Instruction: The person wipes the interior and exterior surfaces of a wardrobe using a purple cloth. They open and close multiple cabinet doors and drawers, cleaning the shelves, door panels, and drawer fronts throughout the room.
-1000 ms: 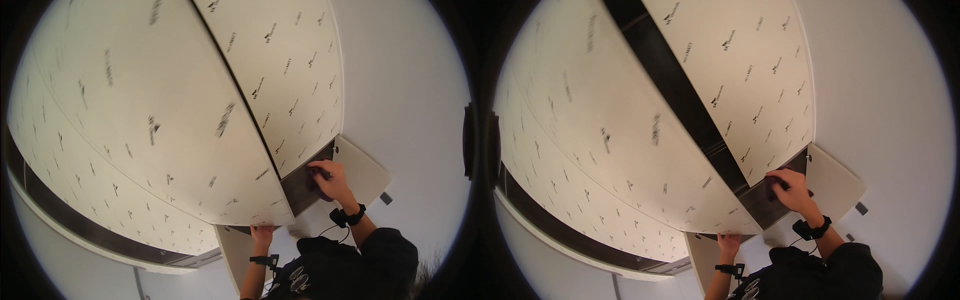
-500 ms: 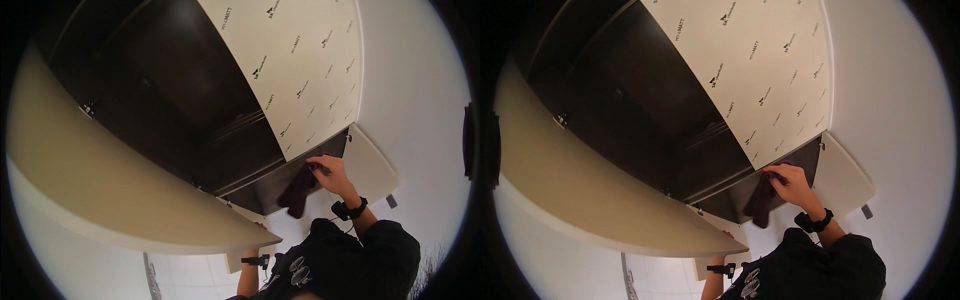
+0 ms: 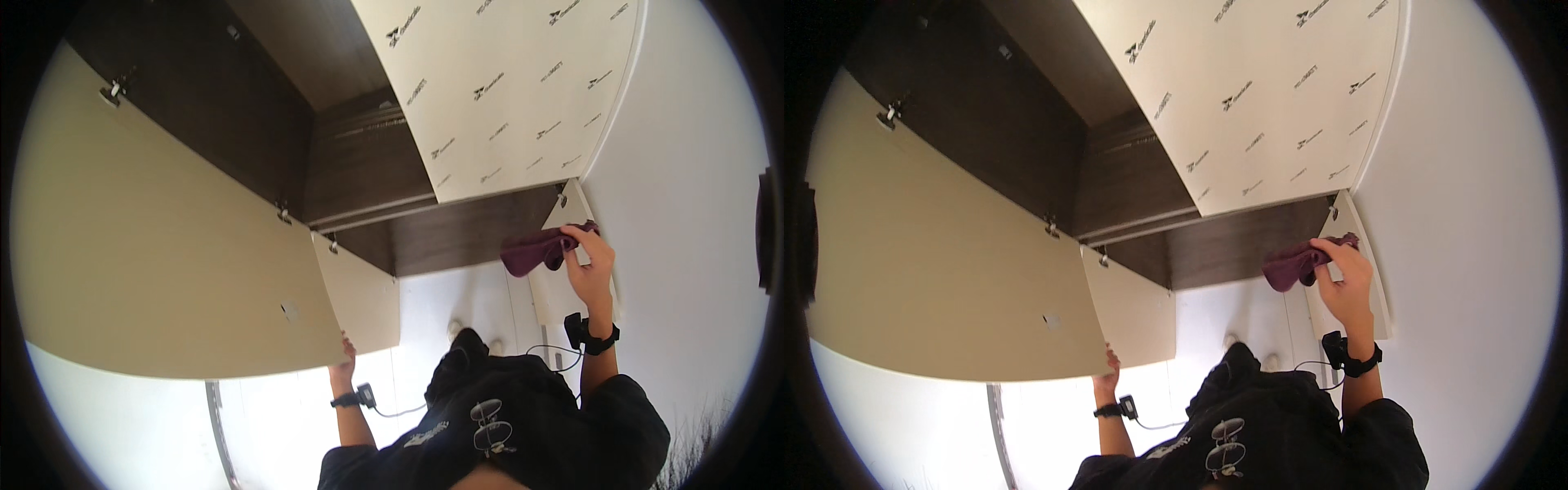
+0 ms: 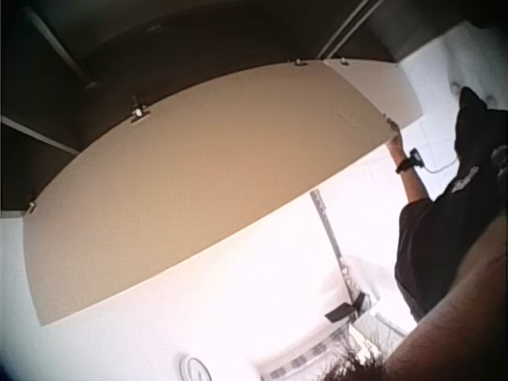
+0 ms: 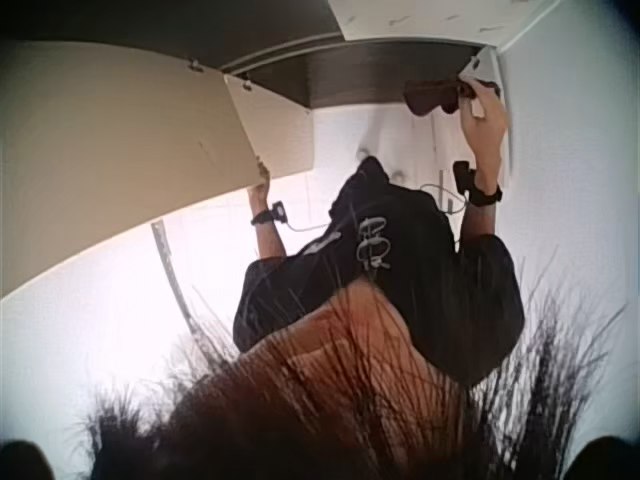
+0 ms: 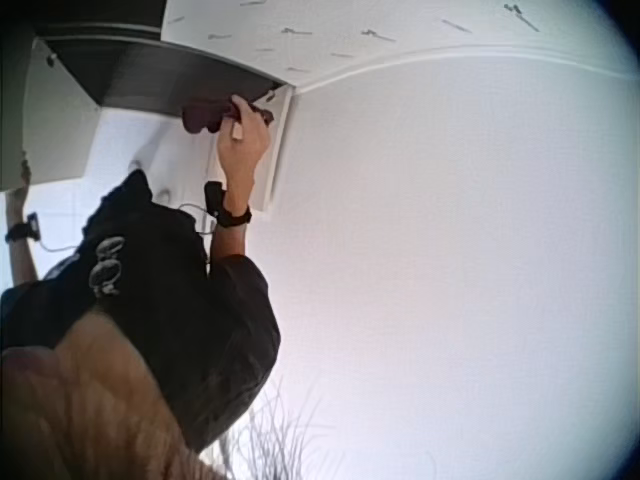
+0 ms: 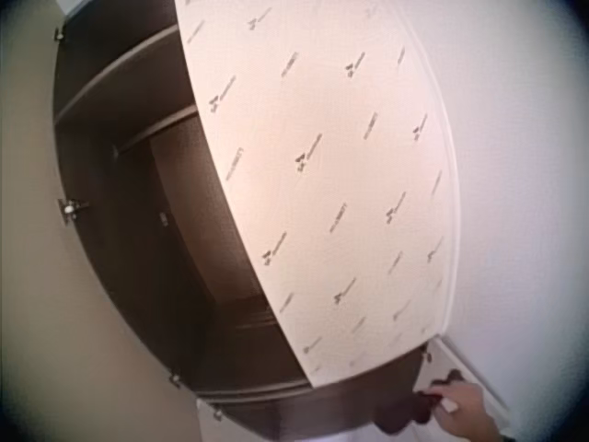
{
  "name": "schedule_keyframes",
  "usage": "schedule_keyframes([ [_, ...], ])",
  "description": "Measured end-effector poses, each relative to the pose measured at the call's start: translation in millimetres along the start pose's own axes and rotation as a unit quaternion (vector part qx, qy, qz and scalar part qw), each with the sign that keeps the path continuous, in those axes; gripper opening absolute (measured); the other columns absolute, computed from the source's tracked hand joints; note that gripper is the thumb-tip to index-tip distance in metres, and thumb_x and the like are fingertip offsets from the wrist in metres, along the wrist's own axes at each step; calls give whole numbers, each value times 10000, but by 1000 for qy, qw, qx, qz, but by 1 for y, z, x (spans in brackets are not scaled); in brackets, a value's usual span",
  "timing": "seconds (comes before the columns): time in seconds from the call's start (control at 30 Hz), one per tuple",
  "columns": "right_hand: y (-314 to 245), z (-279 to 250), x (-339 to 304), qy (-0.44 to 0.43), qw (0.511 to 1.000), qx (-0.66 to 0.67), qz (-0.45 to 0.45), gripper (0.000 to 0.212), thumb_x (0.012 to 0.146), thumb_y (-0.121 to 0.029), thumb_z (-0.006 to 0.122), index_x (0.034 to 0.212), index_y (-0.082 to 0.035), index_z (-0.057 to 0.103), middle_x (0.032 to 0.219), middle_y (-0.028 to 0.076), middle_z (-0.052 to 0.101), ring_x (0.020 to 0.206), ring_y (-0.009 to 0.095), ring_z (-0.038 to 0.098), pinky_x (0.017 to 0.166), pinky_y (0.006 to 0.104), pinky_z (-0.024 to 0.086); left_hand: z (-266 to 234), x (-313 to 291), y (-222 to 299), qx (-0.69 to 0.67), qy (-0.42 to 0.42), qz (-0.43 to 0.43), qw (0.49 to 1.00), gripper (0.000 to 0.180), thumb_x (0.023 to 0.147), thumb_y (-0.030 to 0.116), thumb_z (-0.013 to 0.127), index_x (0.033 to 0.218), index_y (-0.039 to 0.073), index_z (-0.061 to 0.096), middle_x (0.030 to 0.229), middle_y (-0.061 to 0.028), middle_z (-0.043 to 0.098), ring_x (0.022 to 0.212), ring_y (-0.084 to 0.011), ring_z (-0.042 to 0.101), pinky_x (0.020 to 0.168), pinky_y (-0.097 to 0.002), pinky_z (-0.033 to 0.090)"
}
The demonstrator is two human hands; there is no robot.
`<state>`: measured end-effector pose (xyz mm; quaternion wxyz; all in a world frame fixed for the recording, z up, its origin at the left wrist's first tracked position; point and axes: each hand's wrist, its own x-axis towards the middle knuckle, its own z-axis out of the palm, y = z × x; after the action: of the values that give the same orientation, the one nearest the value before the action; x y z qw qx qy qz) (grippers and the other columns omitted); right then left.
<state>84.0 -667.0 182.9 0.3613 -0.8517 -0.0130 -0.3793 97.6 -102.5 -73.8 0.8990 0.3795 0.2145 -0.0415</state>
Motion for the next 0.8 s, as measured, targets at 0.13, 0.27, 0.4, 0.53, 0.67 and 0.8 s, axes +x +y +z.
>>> schedule_keyframes([
  [0.13, 19, -14, -11, -12, 999, -18, 29, 238, 769, 70, 649, 997, 3, 669, 844, 143, 672, 740, 229, 643, 697, 291, 485, -30, 1, 3, -52, -13, 66, 996, 247, 909, 259, 597, 1046, 54, 590, 811, -29, 597, 676, -114, 577, 533, -244, 469],
  [0.27, 14, -44, -18, 22, 999, -37, -2, 236, 775, 65, 644, 1002, 6, 664, 796, 130, 648, 674, 210, 601, 667, 273, 471, -8, -10, 17, -144, 79, 142, 976, 215, 907, 203, 560, 1027, 27, 596, 803, -34, 594, 687, -134, 564, 604, -247, 482],
  [0.4, 26, -62, -43, 12, 997, -77, 16, 231, 780, 68, 627, 1000, 11, 668, 812, 129, 665, 699, 213, 630, 682, 274, 481, -26, -6, 12, -212, 173, 201, 941, 258, 898, 217, 551, 1029, 5, 615, 856, -61, 600, 744, -164, 568, 683, -290, 499],
  [0.53, 38, -64, -53, 28, 996, -82, 31, 246, 777, 77, 616, 1007, 7, 672, 815, 120, 669, 710, 216, 634, 686, 286, 483, -67, 18, 29, -154, 165, 217, 950, 202, 887, 211, 550, 926, 24, 616, 787, -47, 595, 703, -166, 569, 650, -298, 509],
  [0.67, 27, -63, -44, 35, 996, -77, 30, 247, 786, 80, 620, 1012, -2, 678, 825, 121, 675, 716, 219, 637, 691, 282, 481, -87, 36, 28, -243, 167, 237, 926, 426, 956, 348, 396, 974, 0, 642, 730, -39, 618, 685, -187, 586, 630, -289, 502],
  [0.8, 23, -58, -45, 40, 993, -99, 47, 285, 727, 87, 623, 991, 1, 685, 770, 129, 653, 658, 251, 610, 633, 293, 469, -28, 58, -17, 23, 224, 34, 974, 433, 963, 408, 411, 871, 58, 648, 712, -25, 590, 654, -157, 544, 577, -297, 435],
])
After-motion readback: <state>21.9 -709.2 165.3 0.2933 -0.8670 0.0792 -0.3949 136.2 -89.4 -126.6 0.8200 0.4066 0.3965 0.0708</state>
